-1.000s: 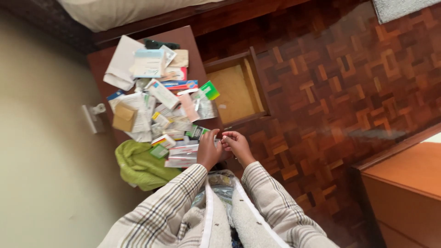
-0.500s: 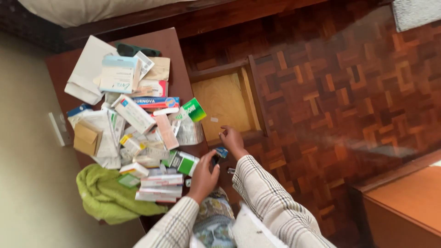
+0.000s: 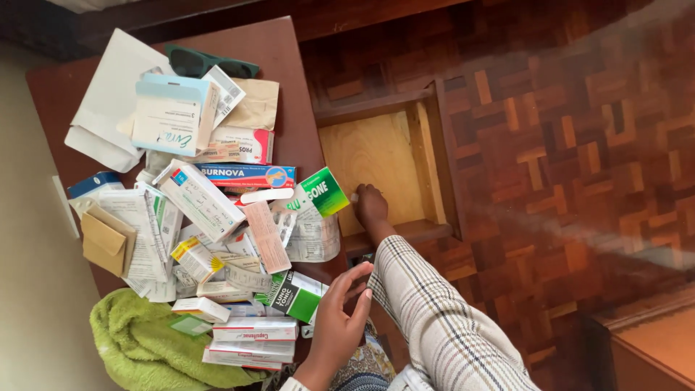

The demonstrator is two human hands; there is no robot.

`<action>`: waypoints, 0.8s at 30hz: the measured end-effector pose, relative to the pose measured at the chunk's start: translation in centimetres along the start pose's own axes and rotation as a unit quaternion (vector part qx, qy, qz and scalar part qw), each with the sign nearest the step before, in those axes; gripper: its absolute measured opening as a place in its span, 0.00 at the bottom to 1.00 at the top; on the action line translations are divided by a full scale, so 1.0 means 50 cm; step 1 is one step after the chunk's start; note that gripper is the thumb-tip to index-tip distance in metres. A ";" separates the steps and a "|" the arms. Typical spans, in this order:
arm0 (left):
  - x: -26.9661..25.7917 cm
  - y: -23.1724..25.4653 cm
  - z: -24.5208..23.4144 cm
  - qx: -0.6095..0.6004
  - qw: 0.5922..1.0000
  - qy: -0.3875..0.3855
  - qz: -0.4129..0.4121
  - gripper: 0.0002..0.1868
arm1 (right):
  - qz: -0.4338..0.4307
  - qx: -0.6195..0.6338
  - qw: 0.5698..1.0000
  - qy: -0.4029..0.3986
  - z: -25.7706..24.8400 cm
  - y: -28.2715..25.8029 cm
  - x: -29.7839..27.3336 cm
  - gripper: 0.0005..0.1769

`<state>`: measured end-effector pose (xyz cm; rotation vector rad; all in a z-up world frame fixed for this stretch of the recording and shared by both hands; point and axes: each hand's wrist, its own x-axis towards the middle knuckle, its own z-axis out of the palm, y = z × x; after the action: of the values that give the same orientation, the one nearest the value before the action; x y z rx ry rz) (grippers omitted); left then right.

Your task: Sorting through various medicine boxes on a nightstand and cleaning the inside of a bedside drawer with a cloth.

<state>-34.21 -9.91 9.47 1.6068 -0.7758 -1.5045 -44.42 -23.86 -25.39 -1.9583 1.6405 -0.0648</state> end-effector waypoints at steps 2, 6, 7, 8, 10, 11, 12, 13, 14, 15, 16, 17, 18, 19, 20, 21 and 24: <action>0.005 -0.004 -0.007 0.001 1.000 0.006 0.018 0.21 | 0.007 0.002 1.000 0.004 0.014 0.001 0.017 0.11; 0.007 -0.006 -0.019 -0.023 0.999 0.026 0.030 0.21 | 0.049 -0.021 0.999 -0.008 0.003 -0.012 0.019 0.11; 0.009 -0.008 -0.021 -0.024 0.999 0.027 0.030 0.21 | 0.048 -0.021 0.999 -0.008 0.019 0.000 0.023 0.11; 0.010 -0.008 -0.022 -0.024 0.999 0.028 0.031 0.21 | 0.036 -0.018 0.999 -0.001 0.035 0.012 0.026 0.09; 0.005 -0.011 -0.023 -0.027 0.999 0.030 0.029 0.21 | 0.025 -0.017 1.000 0.005 0.051 0.027 0.022 0.08; 0.004 -0.012 -0.022 -0.026 0.999 0.028 0.031 0.21 | 0.015 -0.036 0.999 0.003 0.048 0.029 0.022 0.07; 0.003 -0.012 -0.022 -0.025 0.999 0.026 0.032 0.21 | 0.005 -0.056 0.998 0.002 0.045 0.031 0.022 0.07; 0.002 -0.013 -0.021 -0.026 0.999 0.026 0.031 0.21 | 0.005 -0.057 0.998 0.001 0.033 0.028 0.009 0.07; 0.000 -0.013 -0.020 -0.026 0.999 0.023 0.029 0.20 | 0.072 0.111 0.991 -0.030 0.021 0.024 -0.005 0.07; -0.003 -0.013 -0.021 -0.025 0.999 0.021 0.027 0.20 | 0.136 0.276 0.950 -0.060 0.010 0.016 -0.020 0.09; -0.009 -0.017 -0.021 -0.025 0.999 0.022 0.026 0.20 | 0.135 0.276 0.950 -0.062 -0.001 0.013 -0.051 0.09; -0.011 -0.021 -0.017 -0.036 0.999 0.020 0.027 0.20 | 0.137 0.398 0.906 -0.034 -0.017 0.015 -0.078 0.10; -0.013 -0.023 -0.014 -0.048 0.998 0.018 0.027 0.20 | 0.136 0.513 0.847 -0.006 -0.034 0.016 -0.106 0.12; -0.015 -0.021 -0.013 -0.051 0.998 0.017 0.029 0.20 | 0.135 0.511 0.849 -0.004 -0.066 0.011 -0.148 0.12; -0.018 -0.018 -0.013 -0.050 0.998 0.010 0.025 0.20 | 0.120 0.430 0.895 0.017 -0.097 0.005 -0.192 0.12; -0.026 -0.014 -0.014 -0.048 0.999 0.004 0.021 0.21 | 0.105 0.345 0.932 0.036 -0.128 -0.003 -0.240 0.12; -0.046 -0.009 -0.012 -0.046 0.997 0.001 0.054 0.20 | 0.143 0.300 0.943 0.008 -0.210 -0.057 -0.343 0.12</action>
<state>-33.93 -7.63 10.25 1.4749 -0.7702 -1.4406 -50.15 -12.07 -9.89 -1.2556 1.6513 -0.4170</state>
